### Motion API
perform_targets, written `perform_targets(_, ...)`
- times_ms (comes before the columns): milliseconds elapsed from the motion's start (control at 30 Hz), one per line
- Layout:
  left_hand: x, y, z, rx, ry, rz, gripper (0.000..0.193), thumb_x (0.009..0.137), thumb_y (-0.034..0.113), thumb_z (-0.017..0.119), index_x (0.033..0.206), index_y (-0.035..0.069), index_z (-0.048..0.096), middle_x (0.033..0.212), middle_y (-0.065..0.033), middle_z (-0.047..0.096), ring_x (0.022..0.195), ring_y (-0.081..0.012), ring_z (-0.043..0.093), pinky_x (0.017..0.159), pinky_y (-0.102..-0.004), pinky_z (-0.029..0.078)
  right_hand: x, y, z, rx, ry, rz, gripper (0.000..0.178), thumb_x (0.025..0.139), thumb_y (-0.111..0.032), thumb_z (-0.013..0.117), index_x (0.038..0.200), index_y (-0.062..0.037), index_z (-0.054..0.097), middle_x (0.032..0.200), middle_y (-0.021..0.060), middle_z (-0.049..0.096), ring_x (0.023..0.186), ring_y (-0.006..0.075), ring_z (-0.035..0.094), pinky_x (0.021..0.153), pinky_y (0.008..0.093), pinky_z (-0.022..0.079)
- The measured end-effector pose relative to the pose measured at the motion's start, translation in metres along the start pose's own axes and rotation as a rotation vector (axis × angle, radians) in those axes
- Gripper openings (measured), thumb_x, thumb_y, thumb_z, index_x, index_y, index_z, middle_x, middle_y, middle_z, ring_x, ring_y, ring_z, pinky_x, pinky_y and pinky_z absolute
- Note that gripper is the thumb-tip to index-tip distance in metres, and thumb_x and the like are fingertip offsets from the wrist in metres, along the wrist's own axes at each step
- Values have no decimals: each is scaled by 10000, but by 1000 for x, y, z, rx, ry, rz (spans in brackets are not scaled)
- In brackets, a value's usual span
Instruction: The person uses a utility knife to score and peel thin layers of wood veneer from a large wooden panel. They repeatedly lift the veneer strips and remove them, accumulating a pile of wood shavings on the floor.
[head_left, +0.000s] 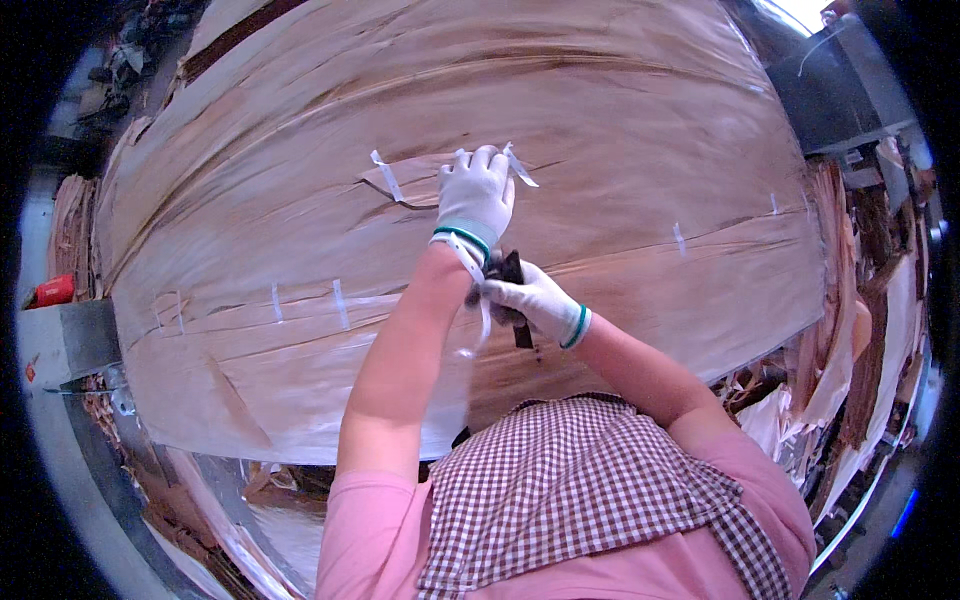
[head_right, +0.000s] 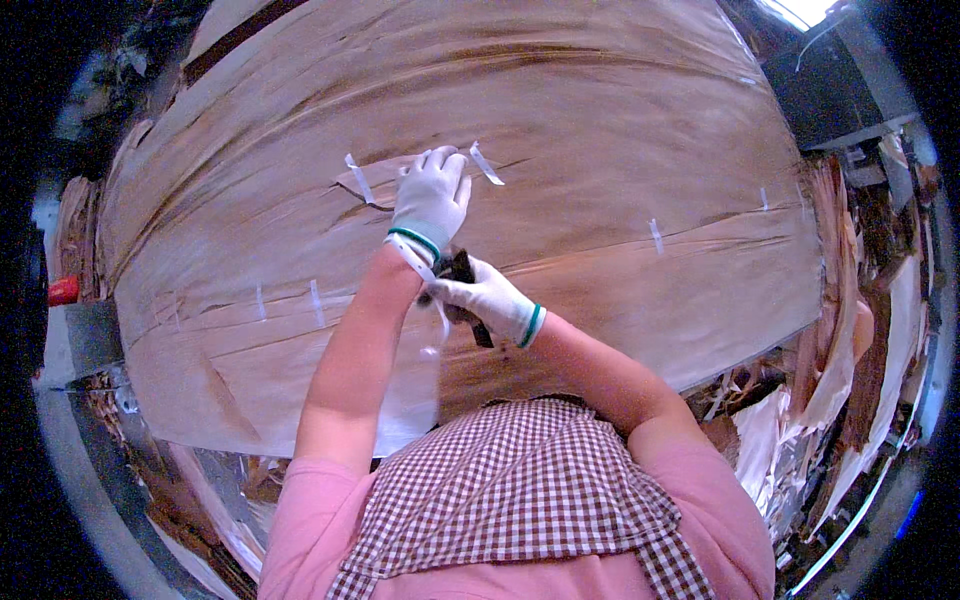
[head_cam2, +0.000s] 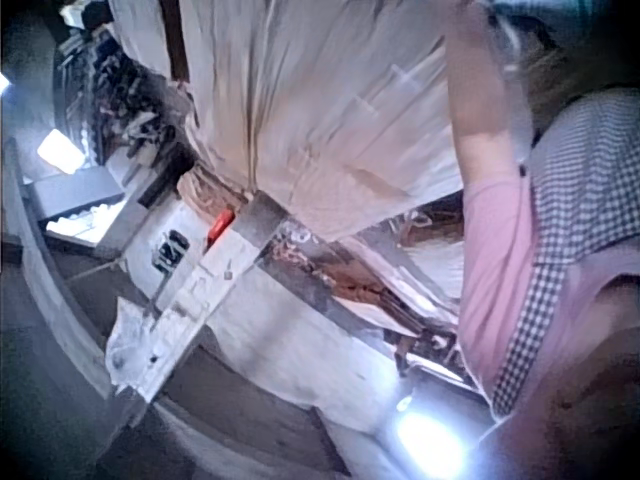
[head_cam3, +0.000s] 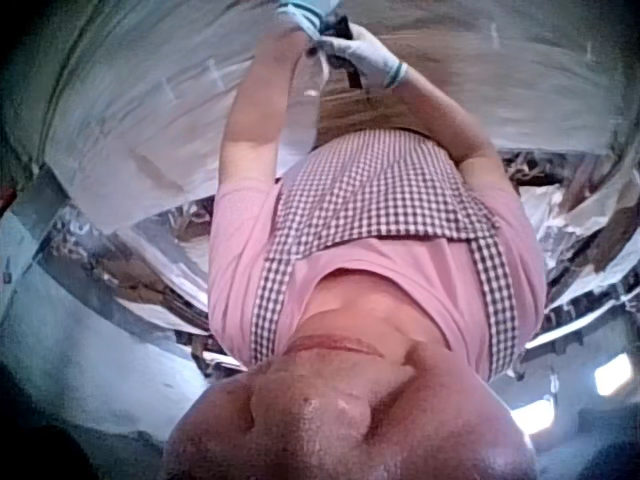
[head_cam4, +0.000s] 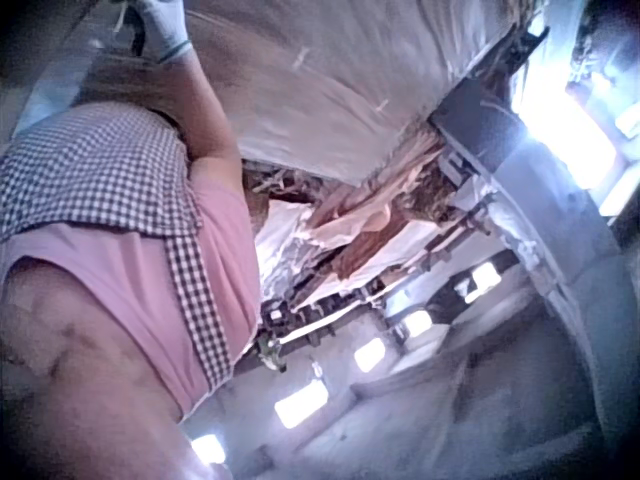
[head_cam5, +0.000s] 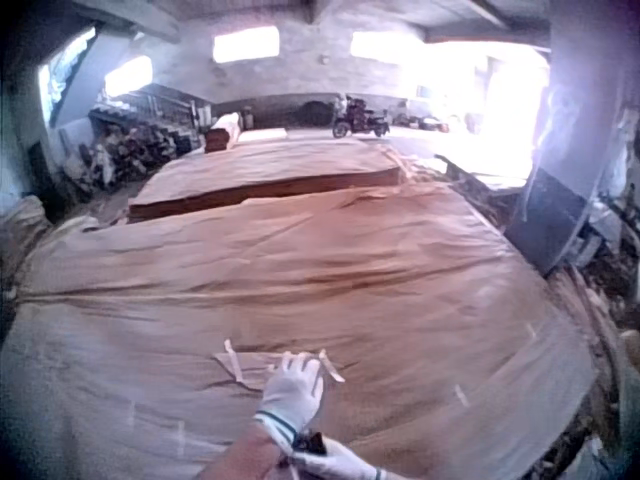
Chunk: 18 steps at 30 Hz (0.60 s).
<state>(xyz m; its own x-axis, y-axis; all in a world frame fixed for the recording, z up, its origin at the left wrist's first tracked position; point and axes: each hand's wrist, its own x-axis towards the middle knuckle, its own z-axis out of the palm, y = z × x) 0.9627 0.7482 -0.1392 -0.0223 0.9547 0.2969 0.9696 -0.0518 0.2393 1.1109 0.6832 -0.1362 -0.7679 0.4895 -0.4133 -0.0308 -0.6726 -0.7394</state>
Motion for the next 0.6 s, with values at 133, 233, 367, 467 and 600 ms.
perform_targets(133, -20, -30, -12, 20, 30, 93, 212, 834, 228, 594, 1020, 126, 597, 1079, -43, 603, 1013, -256, 563, 859, -443, 412, -28, -25, 10, -13, -142, 108, 204, 889, -285, 619, 957, -99, 570, 721, -25, 553, 553, 48, 422, 482, 204, 308)
perform_targets(233, -44, -79, -10, 75, 9, 36, 233, 827, 209, 598, 1043, 123, 607, 1055, -57, 618, 1009, -254, 573, 873, -438, 410, -53, -34, 6, 247, -189, 91, 181, 880, -237, 605, 958, -93, 525, 676, -28, 493, 534, 60, 411, 455, 214, 283)
perform_targets(367, -54, -164, 2, -98, 76, -278, 340, 829, 160, 572, 1160, 85, 580, 1121, -109, 624, 1040, -302, 580, 903, -414, 435, -69, -38, 0, 389, -167, 114, 208, 877, -226, 610, 966, -66, 512, 643, -22, 480, 497, 70, 434, 467, 214, 333)
perform_targets(467, -40, -218, 13, -479, 100, -588, 415, 850, 179, 588, 1244, 57, 537, 1129, -158, 633, 1029, -318, 604, 890, -375, 464, -67, -40, -3, 388, -180, 113, 217, 880, -226, 609, 973, -59, 507, 627, -20, 472, 499, 72, 436, 467, 216, 335)
perform_targets(600, -17, -226, 13, -428, -67, -648, 535, 834, 201, 658, 1300, 0, 490, 1102, -179, 641, 981, -233, 619, 868, -318, 469, -59, -35, -5, 433, -163, 112, 196, 886, -208, 590, 979, -58, 505, 609, -10, 466, 487, 88, 419, 480, 248, 343)
